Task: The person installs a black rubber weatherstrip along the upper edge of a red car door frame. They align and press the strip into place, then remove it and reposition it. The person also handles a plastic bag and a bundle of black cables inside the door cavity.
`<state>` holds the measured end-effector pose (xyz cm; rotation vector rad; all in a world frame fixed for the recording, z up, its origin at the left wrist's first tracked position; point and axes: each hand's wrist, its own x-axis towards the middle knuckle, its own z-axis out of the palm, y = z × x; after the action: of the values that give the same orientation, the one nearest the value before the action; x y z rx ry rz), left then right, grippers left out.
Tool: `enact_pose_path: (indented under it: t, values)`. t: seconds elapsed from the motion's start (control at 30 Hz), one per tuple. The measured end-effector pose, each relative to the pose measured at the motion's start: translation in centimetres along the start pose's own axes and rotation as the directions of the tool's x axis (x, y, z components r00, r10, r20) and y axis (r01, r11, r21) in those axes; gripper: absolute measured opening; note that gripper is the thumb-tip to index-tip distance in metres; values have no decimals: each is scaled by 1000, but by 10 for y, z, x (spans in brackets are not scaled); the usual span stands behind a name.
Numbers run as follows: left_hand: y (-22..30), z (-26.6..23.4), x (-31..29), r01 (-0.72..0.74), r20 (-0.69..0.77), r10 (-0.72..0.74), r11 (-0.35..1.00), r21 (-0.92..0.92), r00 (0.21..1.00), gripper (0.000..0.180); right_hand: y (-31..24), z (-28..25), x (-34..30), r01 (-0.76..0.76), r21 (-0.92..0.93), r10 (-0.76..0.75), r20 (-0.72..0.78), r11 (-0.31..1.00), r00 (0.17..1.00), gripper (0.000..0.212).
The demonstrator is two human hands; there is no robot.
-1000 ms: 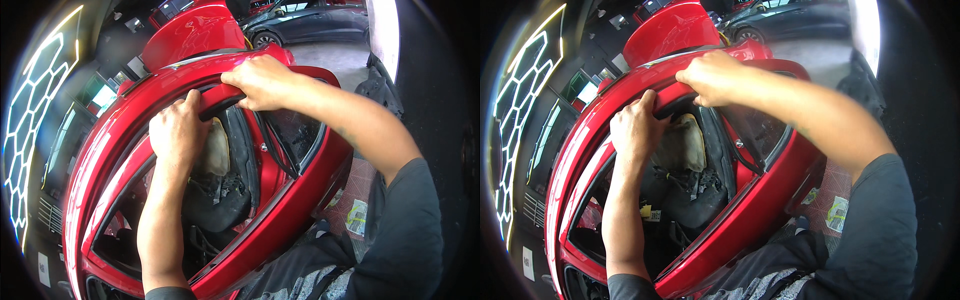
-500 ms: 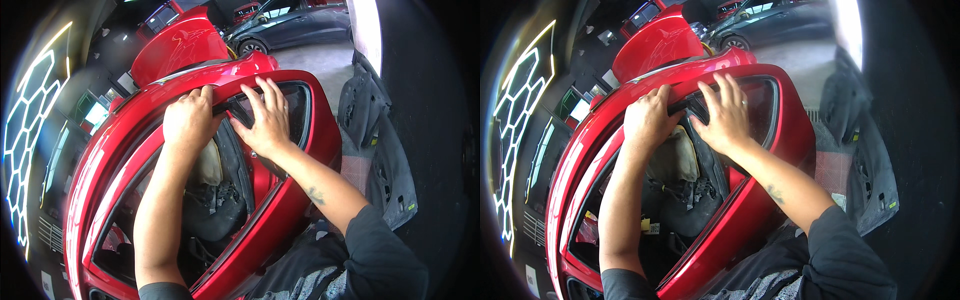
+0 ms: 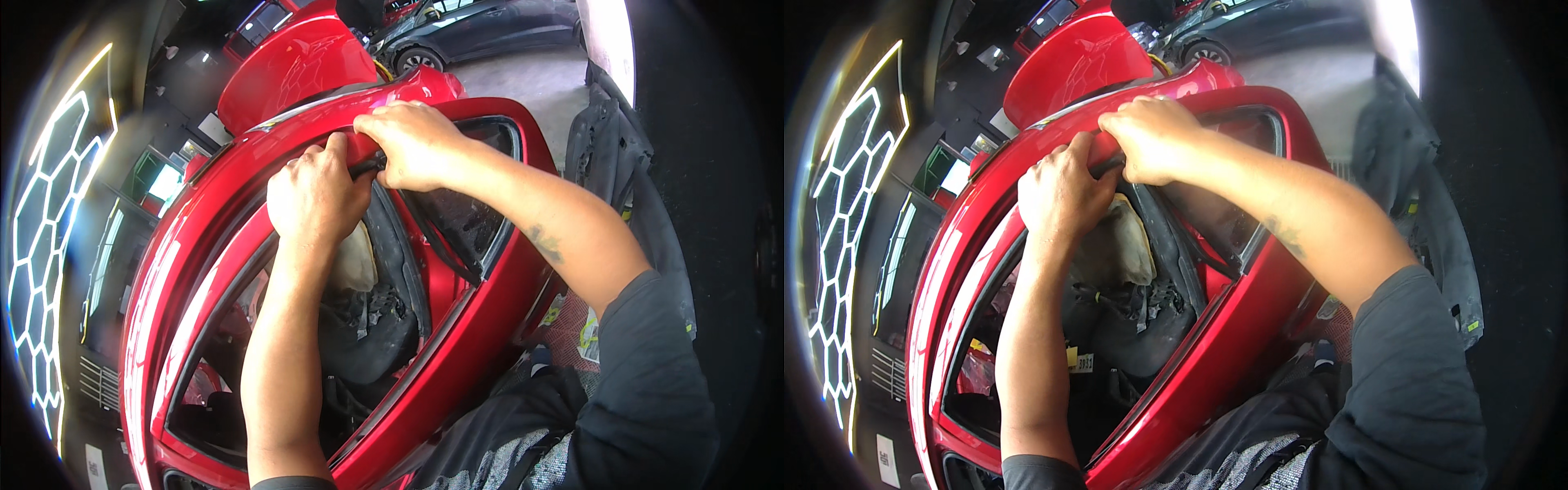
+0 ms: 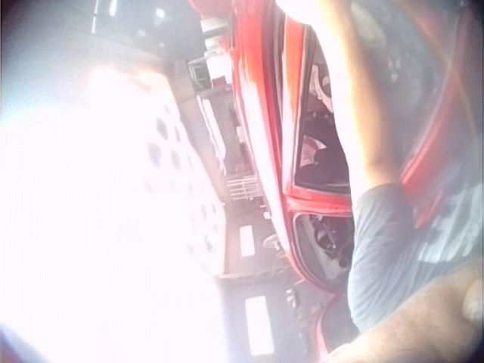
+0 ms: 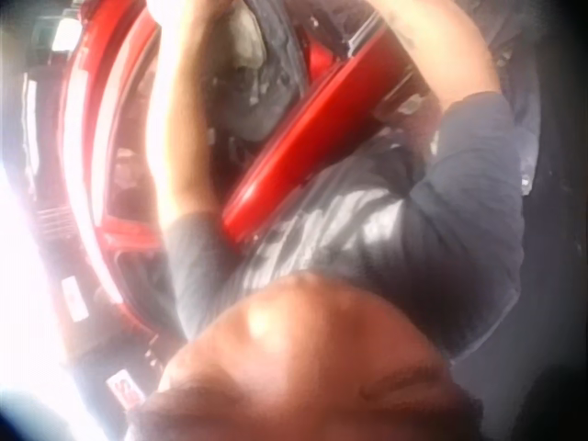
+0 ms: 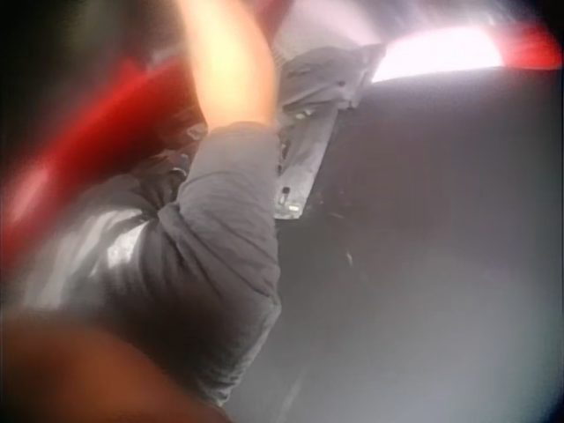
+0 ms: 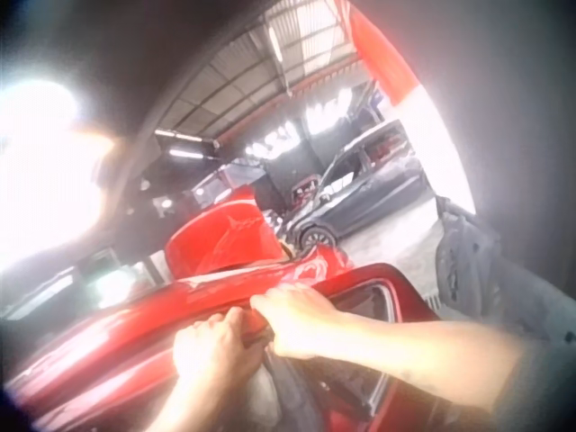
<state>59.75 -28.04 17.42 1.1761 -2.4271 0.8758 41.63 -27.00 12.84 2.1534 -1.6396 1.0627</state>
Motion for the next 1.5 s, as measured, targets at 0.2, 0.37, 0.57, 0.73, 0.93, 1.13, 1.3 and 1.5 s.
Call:
enact_pose_path:
  t: [0.2,0.37,0.57,0.73,0.93,1.13,1.3,1.5]
  values:
    - [-11,3,-3,3,-48,-3,1000,-14,999,49,-1,-3,15,106,-8,-105,58,994,993,66]
    - [0,23,-48,-247,-593,231,967,56,771,49,38,4,0,93,290,-137,134,952,981,74]
    - [59,115,-121,243,275,-395,-130,-961,877,23,86,13,-20,-29,-44,30,30,999,999,78]
    - [93,132,-102,224,231,-500,-75,-972,835,33,85,24,-16,-13,-67,10,-39,998,999,78]
    - [101,129,-90,255,488,-425,-496,-830,762,18,87,24,-15,-19,-70,18,-18,997,1000,72]
    - [104,123,-84,167,446,-495,-509,-844,746,16,87,17,-20,33,-78,-34,-12,996,999,79]
    - [117,112,-90,145,401,-653,-410,-900,642,20,100,9,-19,237,-22,-237,-16,971,971,80]
    - [110,77,-75,401,400,-699,-174,-899,593,16,123,5,-7,400,35,-400,-7,916,917,86]
